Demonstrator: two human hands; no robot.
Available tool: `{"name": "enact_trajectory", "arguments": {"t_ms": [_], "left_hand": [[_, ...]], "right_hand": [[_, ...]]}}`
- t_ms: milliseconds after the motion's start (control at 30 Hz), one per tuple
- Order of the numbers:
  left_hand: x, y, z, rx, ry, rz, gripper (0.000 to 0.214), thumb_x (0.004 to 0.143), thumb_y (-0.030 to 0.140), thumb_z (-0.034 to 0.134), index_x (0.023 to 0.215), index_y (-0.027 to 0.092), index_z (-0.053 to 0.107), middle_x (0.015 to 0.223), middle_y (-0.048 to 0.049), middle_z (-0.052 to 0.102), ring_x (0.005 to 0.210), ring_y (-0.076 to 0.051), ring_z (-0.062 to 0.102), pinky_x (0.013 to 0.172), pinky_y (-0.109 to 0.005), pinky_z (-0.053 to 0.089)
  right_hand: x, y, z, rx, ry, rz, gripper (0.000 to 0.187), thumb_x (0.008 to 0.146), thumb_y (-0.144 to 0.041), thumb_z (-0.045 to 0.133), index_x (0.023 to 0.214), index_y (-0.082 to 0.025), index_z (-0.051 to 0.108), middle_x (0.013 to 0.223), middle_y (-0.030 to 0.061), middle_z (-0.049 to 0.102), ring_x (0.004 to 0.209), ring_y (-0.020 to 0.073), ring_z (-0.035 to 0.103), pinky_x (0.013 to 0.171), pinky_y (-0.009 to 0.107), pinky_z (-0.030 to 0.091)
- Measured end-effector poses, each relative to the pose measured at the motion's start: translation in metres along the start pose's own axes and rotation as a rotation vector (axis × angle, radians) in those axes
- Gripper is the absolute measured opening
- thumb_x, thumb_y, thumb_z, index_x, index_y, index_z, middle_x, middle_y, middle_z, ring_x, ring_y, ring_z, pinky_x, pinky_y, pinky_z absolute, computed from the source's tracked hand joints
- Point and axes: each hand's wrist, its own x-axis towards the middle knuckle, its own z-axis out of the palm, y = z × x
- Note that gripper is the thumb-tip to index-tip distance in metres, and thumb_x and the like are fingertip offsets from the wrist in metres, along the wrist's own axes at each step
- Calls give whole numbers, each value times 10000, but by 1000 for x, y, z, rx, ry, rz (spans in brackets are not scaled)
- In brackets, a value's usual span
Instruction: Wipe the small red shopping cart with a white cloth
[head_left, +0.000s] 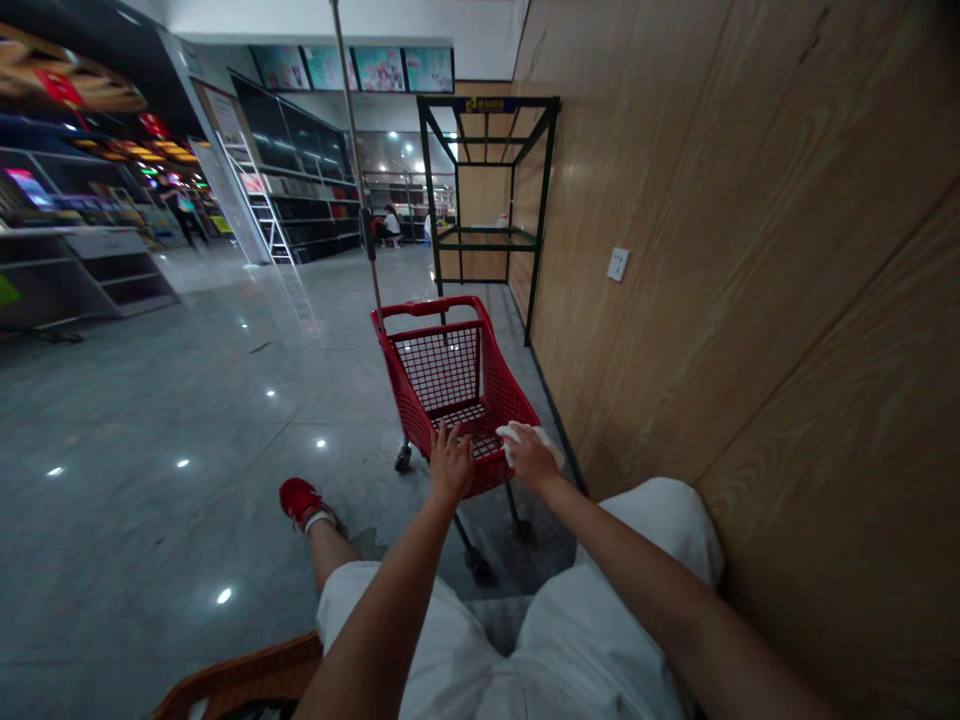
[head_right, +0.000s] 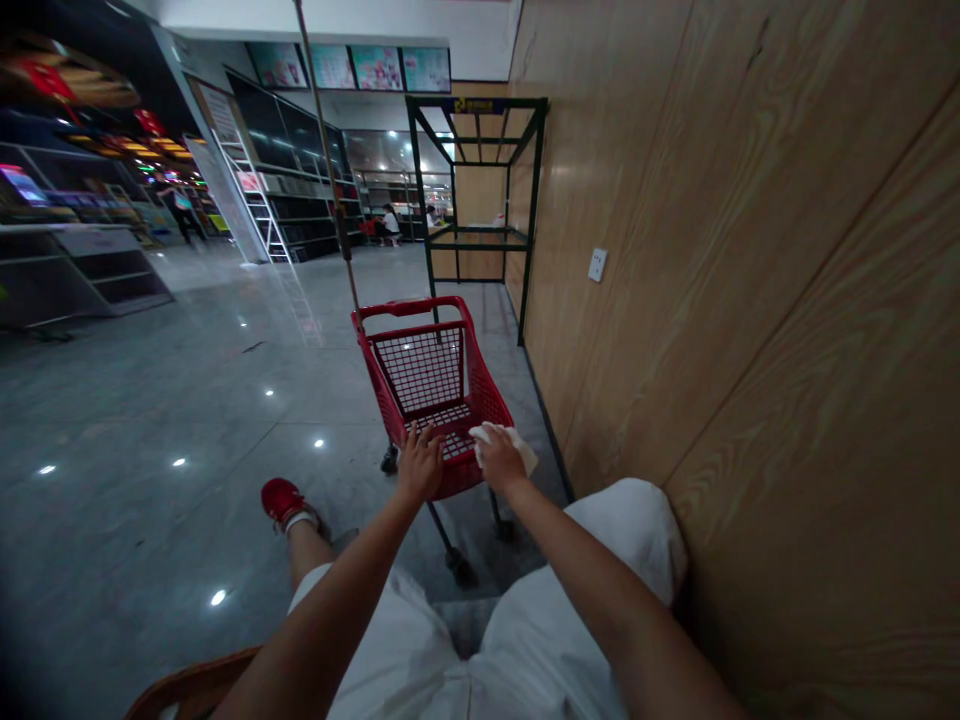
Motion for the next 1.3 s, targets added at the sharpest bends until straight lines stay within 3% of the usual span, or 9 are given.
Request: {"name": "enact_trajectory", "arguments": {"t_ms": [133,233,400,633,700,900,1033,1167,1300], "left_hand": [[1,-2,-4,21,-29,-5,341,949,254,397,1077,171,701,1331,-112,606,1396,-325,371,1148,-560,302],[-1,-9,-12,17,-57,7,320,936,268,428,1044,170,713,1348,-117,588,1398,-315,368,1161,-541,298],[-2,-3,-16,-14,-83,-21,311,923,249,440,1019,176,727,1331,-117,598,1382,-316,379,1167,-559,275],[-4,0,-15,5,-132,22,289,900,229,483,1061,170,715,1282,-136,625,1330,-325,431,1148,-566,274],[-5,-4,-18,17,-118,33,297,919,238,454,1037,167,718,1269,-125,631,1320,-316,439,1156,-547,271],[-7,1,-20,-20,-94,11,322,939,253,419,1051,177,710,1263,-93,627,1312,-298,433,1154,-510,296],[-9,8,-15,-19,-80,-18,314,923,244,440,1095,209,700,1247,-87,636,1305,-307,431,1152,-537,275],[-11,2,-17,15,-85,-24,308,905,232,456,1089,202,702,1205,-96,653,1276,-322,451,1147,-543,272],[-11,-9,-26,-2,-95,36,295,914,242,446,1050,213,705,1191,-82,652,1238,-292,483,1148,-511,288]], "right_hand": [[-4,-45,18,9,-16,-72,502,800,-147,566,1301,-126,594,1385,162,530,1345,307,375,1167,504,223],[-4,-22,5,-2,-83,-155,505,814,-113,553,1305,-221,595,1420,117,509,1307,286,424,1146,536,236],[3,19,-19,-40,-99,-39,415,872,-99,495,1221,-261,653,1376,97,552,1257,265,481,1082,506,342],[-1,-64,15,-49,-149,-53,619,895,-100,438,1483,-284,376,1389,102,536,1169,280,507,930,440,474],[-3,-58,16,-51,-160,-87,579,913,-115,422,1468,-275,401,1401,85,531,1174,273,495,897,410,490],[1,15,-8,-116,-155,0,428,916,-102,438,1294,-237,587,1333,79,575,1122,242,511,920,378,475],[1,-9,-2,-71,-129,61,485,849,-25,459,1287,-182,595,1236,111,607,1096,240,519,995,392,422],[-7,-49,20,-13,-69,-35,556,848,-53,474,1386,-190,513,1342,117,542,1209,266,462,1051,432,373],[-13,-20,17,-59,-102,-169,573,885,-71,446,1395,-329,497,1407,50,509,1214,241,469,981,391,446]]}}
